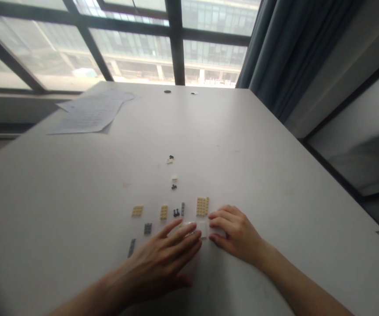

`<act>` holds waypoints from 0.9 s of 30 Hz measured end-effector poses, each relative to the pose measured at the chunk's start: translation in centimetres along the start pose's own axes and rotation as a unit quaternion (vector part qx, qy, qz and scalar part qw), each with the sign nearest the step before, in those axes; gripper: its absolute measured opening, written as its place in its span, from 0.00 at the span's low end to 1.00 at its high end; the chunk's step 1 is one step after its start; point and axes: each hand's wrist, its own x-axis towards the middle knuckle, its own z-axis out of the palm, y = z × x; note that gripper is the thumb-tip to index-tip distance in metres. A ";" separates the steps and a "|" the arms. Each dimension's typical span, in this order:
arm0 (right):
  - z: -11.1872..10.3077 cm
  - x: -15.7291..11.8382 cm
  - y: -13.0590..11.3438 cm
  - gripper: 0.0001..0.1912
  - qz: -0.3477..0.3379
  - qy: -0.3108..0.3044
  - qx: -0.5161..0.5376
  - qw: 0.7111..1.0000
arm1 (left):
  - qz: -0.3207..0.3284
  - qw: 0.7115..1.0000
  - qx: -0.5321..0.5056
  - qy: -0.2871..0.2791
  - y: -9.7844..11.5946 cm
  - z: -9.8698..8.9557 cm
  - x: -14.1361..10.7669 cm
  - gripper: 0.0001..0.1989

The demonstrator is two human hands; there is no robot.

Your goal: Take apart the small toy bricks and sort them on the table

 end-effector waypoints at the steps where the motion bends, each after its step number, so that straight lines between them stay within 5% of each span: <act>1: 0.1 0.0 0.0 0.07 0.000 -0.001 0.000 1.000 | 0.000 1.000 0.000 -0.002 0.0 0.0 0.0 0.28; 27: 0.6 0.4 -0.7 0.06 -0.016 0.005 0.014 1.000 | -0.007 1.000 -0.007 -0.018 0.0 0.6 0.2 0.28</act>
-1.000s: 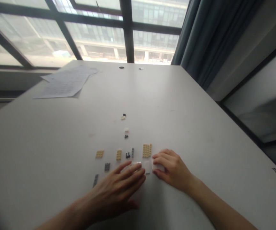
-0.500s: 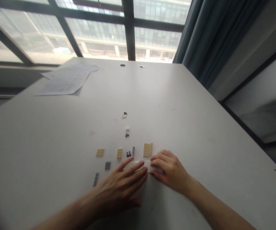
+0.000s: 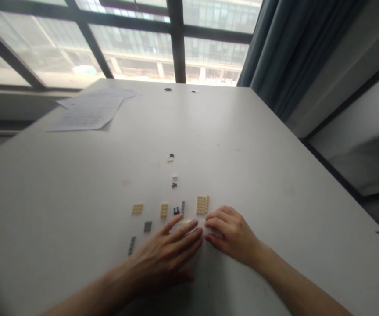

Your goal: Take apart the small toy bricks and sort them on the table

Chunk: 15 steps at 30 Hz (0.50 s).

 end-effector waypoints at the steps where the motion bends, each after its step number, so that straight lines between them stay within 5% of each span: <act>1: 0.0 0.0 0.0 0.06 0.000 0.000 -0.002 1.000 | -0.001 1.000 -0.001 0.004 0.0 0.0 0.0 0.28; 10: -0.1 0.0 -0.3 0.08 0.013 0.037 -0.016 0.999 | -0.041 0.994 -0.003 0.098 -0.7 -2.0 0.0 0.19; 15: 0.2 -0.1 -0.2 0.07 0.010 0.042 -0.014 0.999 | -0.151 0.976 -0.027 0.156 -4.4 -3.4 -0.1 0.13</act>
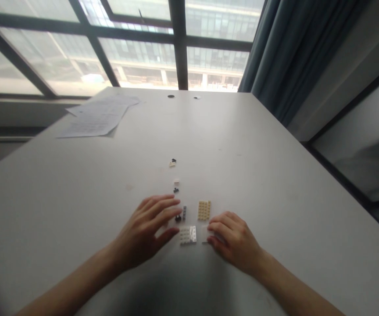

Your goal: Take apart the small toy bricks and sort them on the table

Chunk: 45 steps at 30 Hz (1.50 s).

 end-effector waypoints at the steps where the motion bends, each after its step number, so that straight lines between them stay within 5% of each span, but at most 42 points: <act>1: 0.1 0.0 0.1 0.07 -0.002 -0.001 0.002 1.000 | -0.035 0.999 0.002 -0.005 -1.1 -0.1 0.5 0.13; 6: 0.2 0.0 0.3 0.06 -0.003 0.001 0.004 1.000 | -0.197 0.973 0.068 -0.103 -7.1 0.4 3.0 0.21; 12: 0.2 0.1 0.4 0.05 0.007 0.007 0.013 1.000 | -0.215 0.954 0.143 -0.151 -10.8 3.0 5.4 0.24; 31: 0.2 0.4 0.3 0.04 0.017 0.009 0.036 0.999 | -0.182 0.967 0.121 -0.128 -12.3 3.9 7.6 0.19; 45: 0.4 0.1 0.6 0.03 0.018 0.001 0.042 0.999 | -0.165 0.985 0.054 -0.019 -12.8 3.7 6.3 0.13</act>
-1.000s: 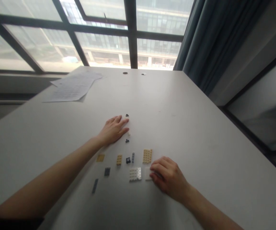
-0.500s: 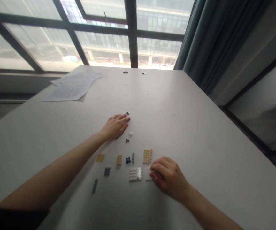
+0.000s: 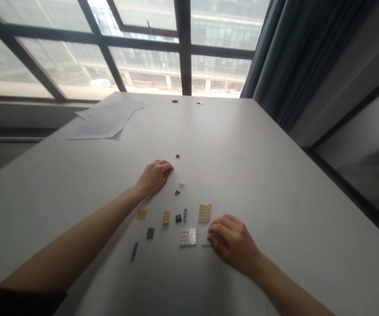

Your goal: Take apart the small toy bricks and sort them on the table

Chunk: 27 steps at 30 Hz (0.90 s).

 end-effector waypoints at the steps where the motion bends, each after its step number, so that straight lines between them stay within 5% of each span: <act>1: 0.0 0.0 0.0 0.03 0.002 0.000 0.001 1.000 | -0.003 1.000 -0.012 0.009 0.0 -0.1 -0.2 0.13; 7: -0.2 -0.1 -0.1 0.04 0.011 0.006 0.010 1.000 | -0.030 0.992 -0.100 0.072 1.7 -1.2 -2.1 0.06; 11: -0.5 -0.1 -0.1 0.04 0.038 0.023 0.032 0.998 | -0.023 0.952 -0.270 0.146 5.4 -3.0 -4.9 0.01; 18: -1.3 0.7 -1.9 0.04 0.157 0.037 0.115 0.980 | 0.052 0.933 -0.304 0.186 10.7 -5.0 -10.1 0.07; 23: -0.5 3.2 -4.9 0.12 0.246 -0.062 0.313 0.915 | 0.075 0.924 -0.319 0.197 12.1 -5.1 -11.7 0.11; 27: 1.2 5.1 -6.2 0.18 0.240 -0.075 0.450 0.857 | 0.119 0.923 -0.314 0.188 12.7 -5.1 -12.3 0.12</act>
